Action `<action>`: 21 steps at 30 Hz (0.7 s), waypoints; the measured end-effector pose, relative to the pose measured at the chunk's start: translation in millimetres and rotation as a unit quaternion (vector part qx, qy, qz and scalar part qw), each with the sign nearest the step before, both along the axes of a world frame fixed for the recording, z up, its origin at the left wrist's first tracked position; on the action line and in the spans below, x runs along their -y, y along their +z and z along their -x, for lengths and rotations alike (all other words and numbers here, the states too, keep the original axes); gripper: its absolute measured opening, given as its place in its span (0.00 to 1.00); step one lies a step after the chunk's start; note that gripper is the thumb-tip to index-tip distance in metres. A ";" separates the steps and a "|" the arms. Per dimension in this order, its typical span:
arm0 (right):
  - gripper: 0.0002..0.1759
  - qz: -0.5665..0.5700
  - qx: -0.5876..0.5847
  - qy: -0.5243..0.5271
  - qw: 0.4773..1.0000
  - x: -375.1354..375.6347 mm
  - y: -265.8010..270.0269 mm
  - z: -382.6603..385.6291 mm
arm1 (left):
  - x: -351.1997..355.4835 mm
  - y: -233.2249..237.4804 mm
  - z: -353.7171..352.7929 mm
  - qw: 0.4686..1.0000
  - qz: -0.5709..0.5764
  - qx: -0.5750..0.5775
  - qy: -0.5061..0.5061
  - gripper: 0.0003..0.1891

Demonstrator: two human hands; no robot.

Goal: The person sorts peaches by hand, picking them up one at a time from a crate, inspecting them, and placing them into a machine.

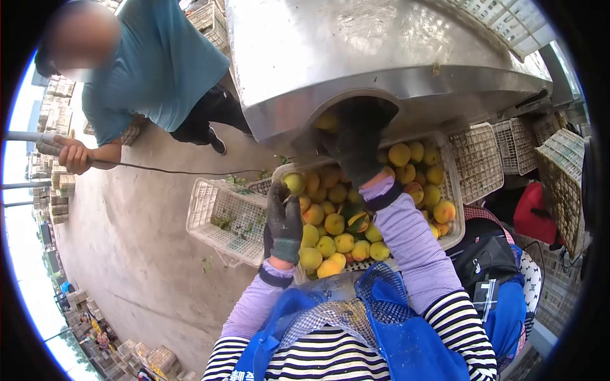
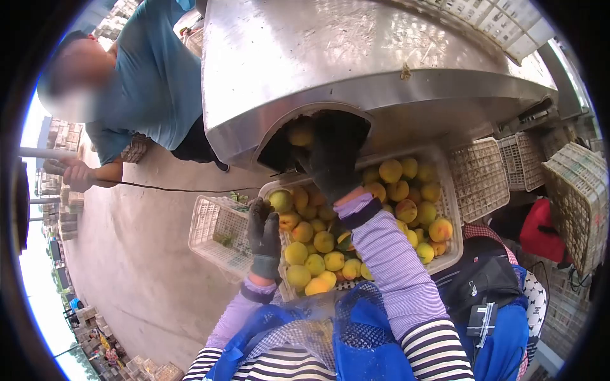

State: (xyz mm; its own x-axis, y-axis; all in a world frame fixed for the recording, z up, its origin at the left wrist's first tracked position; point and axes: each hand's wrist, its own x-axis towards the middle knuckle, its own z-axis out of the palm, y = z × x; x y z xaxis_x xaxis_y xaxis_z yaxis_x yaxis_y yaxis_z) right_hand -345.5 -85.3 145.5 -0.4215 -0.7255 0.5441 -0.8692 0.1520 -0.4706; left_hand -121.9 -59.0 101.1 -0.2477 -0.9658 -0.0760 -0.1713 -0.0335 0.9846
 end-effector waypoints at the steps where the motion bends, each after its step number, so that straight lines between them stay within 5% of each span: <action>1: 0.34 0.003 -0.028 -0.017 0.999 8.9 3.9 1.7 | 5.2 -2.6 -5.4 0.997 0.012 0.078 -0.019 0.27; 4: 0.30 -0.008 0.016 0.025 1.000 -1.5 28.6 11.8 | 20.1 -9.1 -2.8 0.921 0.253 0.279 -0.102 0.31; 8: 0.24 0.030 0.267 0.072 0.960 -50.2 18.8 -1.8 | 35.0 -18.5 27.5 0.771 0.302 0.527 -0.189 0.25; 10: 0.19 -0.042 0.111 0.084 0.989 -74.5 -47.6 -18.3 | 50.2 -66.6 27.7 0.699 0.349 0.589 -0.205 0.21; 13: 0.18 -0.198 0.080 0.076 0.974 -76.0 -112.7 -41.9 | 49.7 -70.2 30.6 0.690 0.350 0.605 -0.187 0.16; 16: 0.19 -0.229 0.112 0.068 0.965 -62.4 -161.4 -55.5 | 38.4 -63.5 25.0 0.661 0.442 0.578 -0.183 0.16; 21: 0.18 -0.213 0.167 0.064 0.961 -55.9 -208.6 -54.7 | 36.5 -63.2 19.5 0.639 0.440 0.589 -0.226 0.16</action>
State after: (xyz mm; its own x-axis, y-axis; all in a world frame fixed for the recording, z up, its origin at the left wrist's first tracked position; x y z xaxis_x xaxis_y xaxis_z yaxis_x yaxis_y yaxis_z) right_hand -290.7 -29.4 -63.1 -0.4125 -0.9102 0.0375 -0.7057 0.2932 -0.6450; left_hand -141.4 -95.5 37.8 -0.7877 -0.6135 0.0561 -0.6078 0.7590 -0.2333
